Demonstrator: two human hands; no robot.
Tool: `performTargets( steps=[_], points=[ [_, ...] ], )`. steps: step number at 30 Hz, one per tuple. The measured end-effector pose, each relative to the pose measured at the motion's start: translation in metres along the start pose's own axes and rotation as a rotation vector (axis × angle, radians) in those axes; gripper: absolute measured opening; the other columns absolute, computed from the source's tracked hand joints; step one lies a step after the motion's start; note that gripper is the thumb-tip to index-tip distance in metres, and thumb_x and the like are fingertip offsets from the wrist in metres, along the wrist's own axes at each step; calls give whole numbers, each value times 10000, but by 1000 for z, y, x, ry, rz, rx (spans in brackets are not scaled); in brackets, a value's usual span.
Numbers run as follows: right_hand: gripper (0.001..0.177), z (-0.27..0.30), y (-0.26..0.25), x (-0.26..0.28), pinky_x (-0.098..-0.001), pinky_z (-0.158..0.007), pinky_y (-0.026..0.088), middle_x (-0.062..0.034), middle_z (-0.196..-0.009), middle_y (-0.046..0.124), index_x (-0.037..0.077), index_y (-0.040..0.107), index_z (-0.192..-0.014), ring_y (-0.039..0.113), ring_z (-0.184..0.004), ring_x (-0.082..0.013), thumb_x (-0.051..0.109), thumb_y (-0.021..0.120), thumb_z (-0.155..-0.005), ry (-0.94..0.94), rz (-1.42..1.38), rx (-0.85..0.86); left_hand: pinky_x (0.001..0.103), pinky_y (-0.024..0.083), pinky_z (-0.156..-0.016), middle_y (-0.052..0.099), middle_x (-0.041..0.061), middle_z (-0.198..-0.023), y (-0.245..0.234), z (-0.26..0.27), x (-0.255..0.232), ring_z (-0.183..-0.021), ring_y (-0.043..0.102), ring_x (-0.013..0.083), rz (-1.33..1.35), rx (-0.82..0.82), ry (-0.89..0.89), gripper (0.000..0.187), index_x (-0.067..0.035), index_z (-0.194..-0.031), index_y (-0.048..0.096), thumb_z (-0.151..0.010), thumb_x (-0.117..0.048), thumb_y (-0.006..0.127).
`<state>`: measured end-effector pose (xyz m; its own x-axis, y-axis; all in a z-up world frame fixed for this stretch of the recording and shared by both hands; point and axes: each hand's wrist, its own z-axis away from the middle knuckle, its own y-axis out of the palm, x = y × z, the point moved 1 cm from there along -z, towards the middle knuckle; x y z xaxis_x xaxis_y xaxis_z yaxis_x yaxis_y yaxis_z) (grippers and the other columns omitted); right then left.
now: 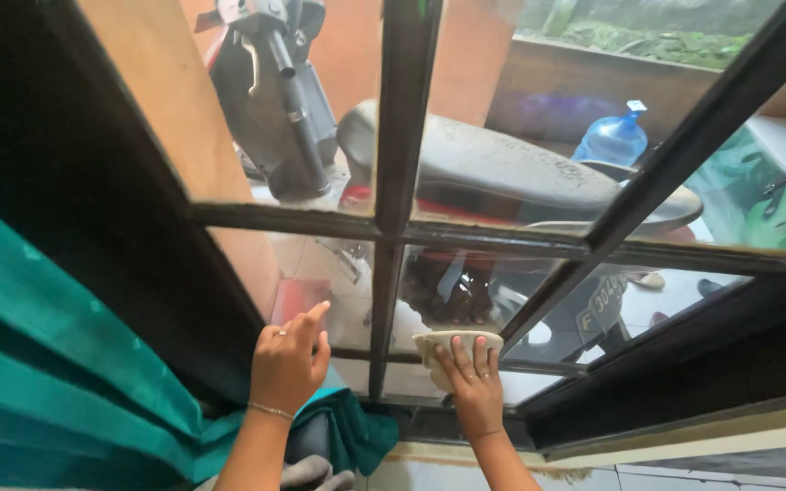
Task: Cleaning glass window panes using a cloth.
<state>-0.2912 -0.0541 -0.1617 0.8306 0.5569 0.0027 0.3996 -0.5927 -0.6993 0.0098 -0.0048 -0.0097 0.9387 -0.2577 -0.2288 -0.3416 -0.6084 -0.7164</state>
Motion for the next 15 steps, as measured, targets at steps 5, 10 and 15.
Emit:
performTargets(
  steps=[5,10,15],
  points=[
    [597,20,21,6,-594,-1154,349,-38,-1535,496,233,668,-1350,364,-1474,-381,50,637,-783,39,-3,84,393,461,-715,651,49,-863,-2,-4,-4,-807,685,210,7,-14,10,463,-119,-1312,590,-855,-129,662],
    [529,46,40,18,-571,-1128,373,-32,-1536,504,224,668,-1341,389,-1460,-380,66,601,-841,95,-1,149,402,461,-712,656,53,-873,-3,4,-16,-781,673,222,-3,9,44,473,-124,-1312,596,-845,-130,667],
    [578,42,16,34,-543,-1051,425,-135,-1466,564,174,686,-1308,486,-1344,-446,-1,602,-764,231,-52,341,412,470,-712,642,62,-903,6,23,-36,-816,668,238,-14,107,67,458,-112,-1309,591,-854,-148,638]
  ],
)
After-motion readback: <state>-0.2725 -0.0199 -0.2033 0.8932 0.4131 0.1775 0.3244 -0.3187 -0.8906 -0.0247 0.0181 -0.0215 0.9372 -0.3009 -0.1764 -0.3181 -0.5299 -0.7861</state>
